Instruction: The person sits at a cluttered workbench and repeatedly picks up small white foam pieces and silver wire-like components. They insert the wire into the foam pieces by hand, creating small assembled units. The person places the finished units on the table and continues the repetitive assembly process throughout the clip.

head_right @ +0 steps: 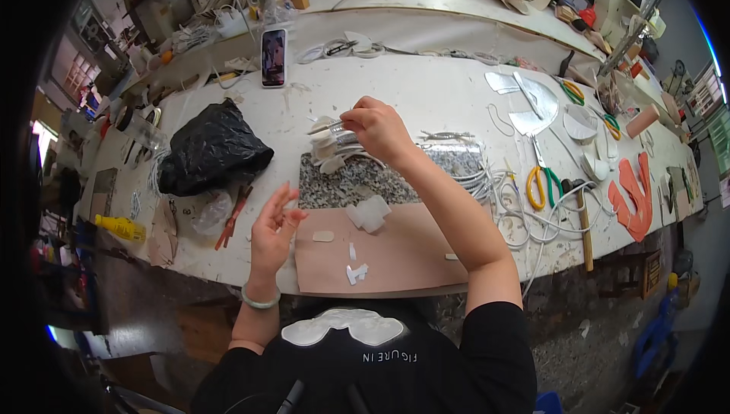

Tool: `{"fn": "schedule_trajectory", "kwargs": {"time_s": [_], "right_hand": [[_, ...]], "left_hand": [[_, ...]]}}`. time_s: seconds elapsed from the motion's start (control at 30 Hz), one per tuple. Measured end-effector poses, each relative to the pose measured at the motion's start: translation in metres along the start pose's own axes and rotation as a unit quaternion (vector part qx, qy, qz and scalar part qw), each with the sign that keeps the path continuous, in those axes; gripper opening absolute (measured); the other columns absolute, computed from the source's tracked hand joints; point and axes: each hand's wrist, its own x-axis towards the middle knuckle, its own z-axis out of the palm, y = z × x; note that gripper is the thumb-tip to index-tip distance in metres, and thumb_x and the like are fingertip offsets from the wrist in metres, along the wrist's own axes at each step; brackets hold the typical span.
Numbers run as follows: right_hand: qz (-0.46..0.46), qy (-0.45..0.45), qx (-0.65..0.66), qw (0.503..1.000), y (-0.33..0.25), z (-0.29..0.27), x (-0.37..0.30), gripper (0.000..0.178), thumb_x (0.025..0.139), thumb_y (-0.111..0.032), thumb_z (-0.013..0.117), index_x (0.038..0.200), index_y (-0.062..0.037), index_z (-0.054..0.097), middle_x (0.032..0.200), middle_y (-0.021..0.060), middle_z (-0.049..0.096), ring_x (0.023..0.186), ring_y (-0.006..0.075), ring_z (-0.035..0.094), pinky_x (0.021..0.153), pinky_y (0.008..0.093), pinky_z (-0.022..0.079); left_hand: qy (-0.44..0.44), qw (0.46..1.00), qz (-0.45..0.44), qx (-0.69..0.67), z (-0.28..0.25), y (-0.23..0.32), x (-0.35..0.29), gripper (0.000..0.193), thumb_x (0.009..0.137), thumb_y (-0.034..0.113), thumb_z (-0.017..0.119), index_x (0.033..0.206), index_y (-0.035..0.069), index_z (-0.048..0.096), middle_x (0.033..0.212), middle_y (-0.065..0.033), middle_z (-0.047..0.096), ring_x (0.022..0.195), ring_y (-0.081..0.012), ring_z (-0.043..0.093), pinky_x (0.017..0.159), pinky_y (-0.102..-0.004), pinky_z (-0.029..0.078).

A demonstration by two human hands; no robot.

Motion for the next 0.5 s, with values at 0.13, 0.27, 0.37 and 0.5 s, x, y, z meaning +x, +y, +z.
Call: {"fn": "schedule_trajectory", "kwargs": {"time_s": [0.13,0.27,0.37,0.5], "right_hand": [[0.009,-0.035,0.0,0.999,0.027,0.024,0.013,0.018,0.084,-0.007,0.063,0.097,-0.0132,0.074,0.098,0.003,0.066,0.1,0.0235,0.06,0.093,0.0405,0.041],[0.001,-0.039,-0.032,0.999,0.025,0.019,0.011,0.019,0.085,-0.011,0.062,0.102,-0.0119,0.072,0.107,0.0057,0.066,0.108,0.0244,0.057,0.095,0.041,0.04],[-0.01,-0.007,-0.043,0.999,0.026,0.005,-0.003,0.025,0.085,-0.019,0.067,0.109,-0.0107,0.07,0.111,0.0062,0.065,0.111,0.0253,0.056,0.096,0.0413,0.039],[0.024,-0.002,-0.123,0.992,0.015,-0.046,-0.05,0.033,0.082,-0.026,0.072,0.111,-0.0101,0.068,0.115,0.0064,0.063,0.112,0.0261,0.054,0.098,0.0427,0.038]], "left_hand": [[0.019,0.997,-0.054,0.053,-0.015,-0.012,-0.021,0.042,0.089,0.019,0.07,0.125,0.0,0.06,0.112,-0.0078,0.068,0.087,-0.0096,0.064,0.071,-0.0214,0.046],[0.038,0.991,-0.059,0.114,-0.028,-0.015,-0.029,0.034,0.087,0.017,0.07,0.117,0.002,0.065,0.105,-0.0071,0.07,0.087,-0.0097,0.064,0.067,-0.0225,0.046],[0.017,0.976,0.029,0.216,-0.024,-0.008,-0.026,0.03,0.082,0.013,0.074,0.11,0.004,0.069,0.101,-0.0072,0.068,0.094,-0.0171,0.06,0.072,-0.0271,0.048],[-0.016,0.956,0.107,0.274,-0.016,-0.013,-0.024,0.032,0.076,0.015,0.077,0.105,0.004,0.07,0.1,-0.0087,0.064,0.099,-0.0273,0.051,0.089,-0.0362,0.043]]}}
